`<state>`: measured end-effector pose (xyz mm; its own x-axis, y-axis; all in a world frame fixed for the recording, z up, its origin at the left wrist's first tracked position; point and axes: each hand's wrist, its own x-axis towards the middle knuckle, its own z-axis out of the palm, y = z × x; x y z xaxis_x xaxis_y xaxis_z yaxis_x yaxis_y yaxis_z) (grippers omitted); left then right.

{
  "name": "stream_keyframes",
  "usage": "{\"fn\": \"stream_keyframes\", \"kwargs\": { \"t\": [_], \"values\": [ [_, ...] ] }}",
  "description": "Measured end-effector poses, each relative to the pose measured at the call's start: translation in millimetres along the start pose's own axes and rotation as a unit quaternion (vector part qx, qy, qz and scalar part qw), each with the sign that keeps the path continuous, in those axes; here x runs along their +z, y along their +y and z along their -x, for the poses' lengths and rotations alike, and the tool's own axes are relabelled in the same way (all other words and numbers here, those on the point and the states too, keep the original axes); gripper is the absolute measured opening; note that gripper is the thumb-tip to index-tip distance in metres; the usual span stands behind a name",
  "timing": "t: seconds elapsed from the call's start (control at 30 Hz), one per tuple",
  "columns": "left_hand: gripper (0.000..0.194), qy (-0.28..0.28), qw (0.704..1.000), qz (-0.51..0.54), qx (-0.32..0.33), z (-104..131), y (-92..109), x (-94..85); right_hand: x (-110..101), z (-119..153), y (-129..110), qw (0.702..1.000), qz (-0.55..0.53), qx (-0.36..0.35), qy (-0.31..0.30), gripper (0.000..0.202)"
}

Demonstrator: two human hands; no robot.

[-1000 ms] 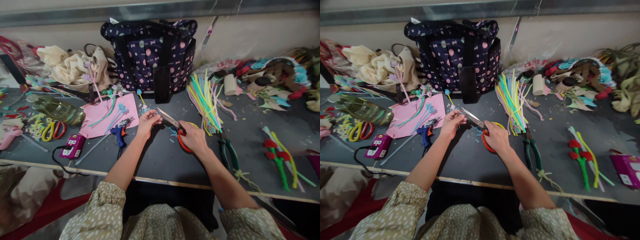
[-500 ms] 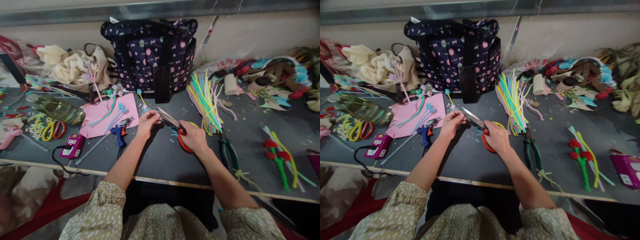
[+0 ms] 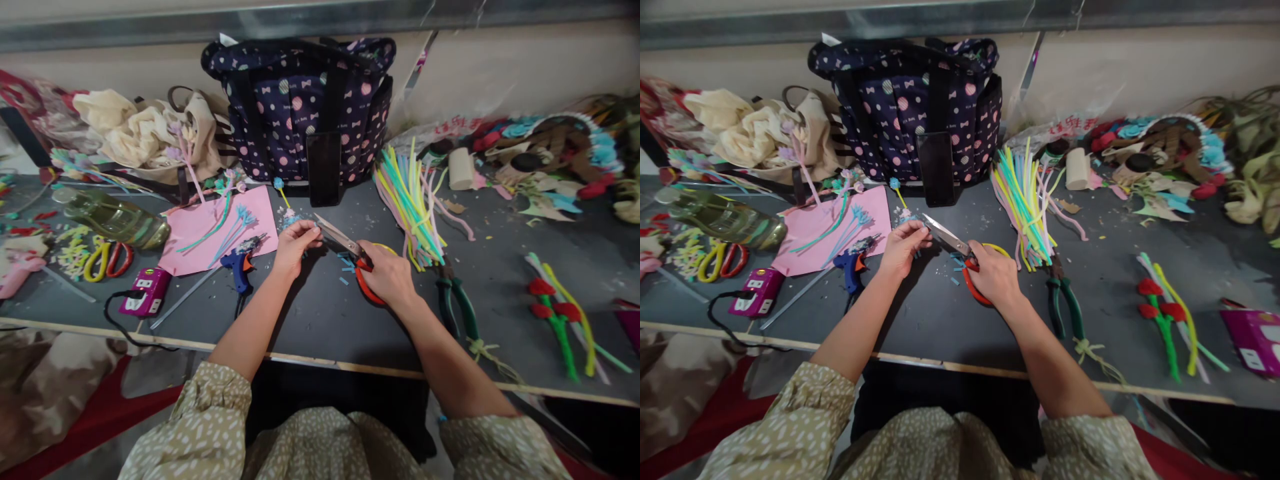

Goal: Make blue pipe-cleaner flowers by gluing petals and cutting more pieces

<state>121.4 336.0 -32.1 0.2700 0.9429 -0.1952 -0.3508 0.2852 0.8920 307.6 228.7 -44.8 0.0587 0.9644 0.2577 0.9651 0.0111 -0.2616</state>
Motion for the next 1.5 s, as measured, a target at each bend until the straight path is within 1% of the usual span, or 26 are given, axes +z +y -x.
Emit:
{"fn": "stream_keyframes", "kwargs": {
  "t": [0.5, 0.73, 0.97, 1.5],
  "values": [
    [0.024, -0.005, 1.000, -0.007, -0.002, -0.1, -0.8, -0.4, -1.6, 0.1, -0.7, 1.000, 0.001, 0.001, -0.005, 0.035],
    [0.020, -0.009, 1.000, -0.013, 0.001, 0.0, 0.7, 0.6, -1.2, 0.2, -1.2, 1.000, 0.000, 0.000, -0.011, 0.033],
    [0.021, -0.012, 1.000, -0.011, 0.003, 0.2, -1.0, -0.6, 0.2, 0.6, -0.3, 1.000, -0.002, -0.005, -0.002, 0.037],
    [0.025, -0.014, 1.000, -0.007, 0.003, -1.0, -2.3, -1.5, -1.6, 0.0, -1.8, 1.000, -0.001, -0.003, -0.019, 0.036]
  ]
}}
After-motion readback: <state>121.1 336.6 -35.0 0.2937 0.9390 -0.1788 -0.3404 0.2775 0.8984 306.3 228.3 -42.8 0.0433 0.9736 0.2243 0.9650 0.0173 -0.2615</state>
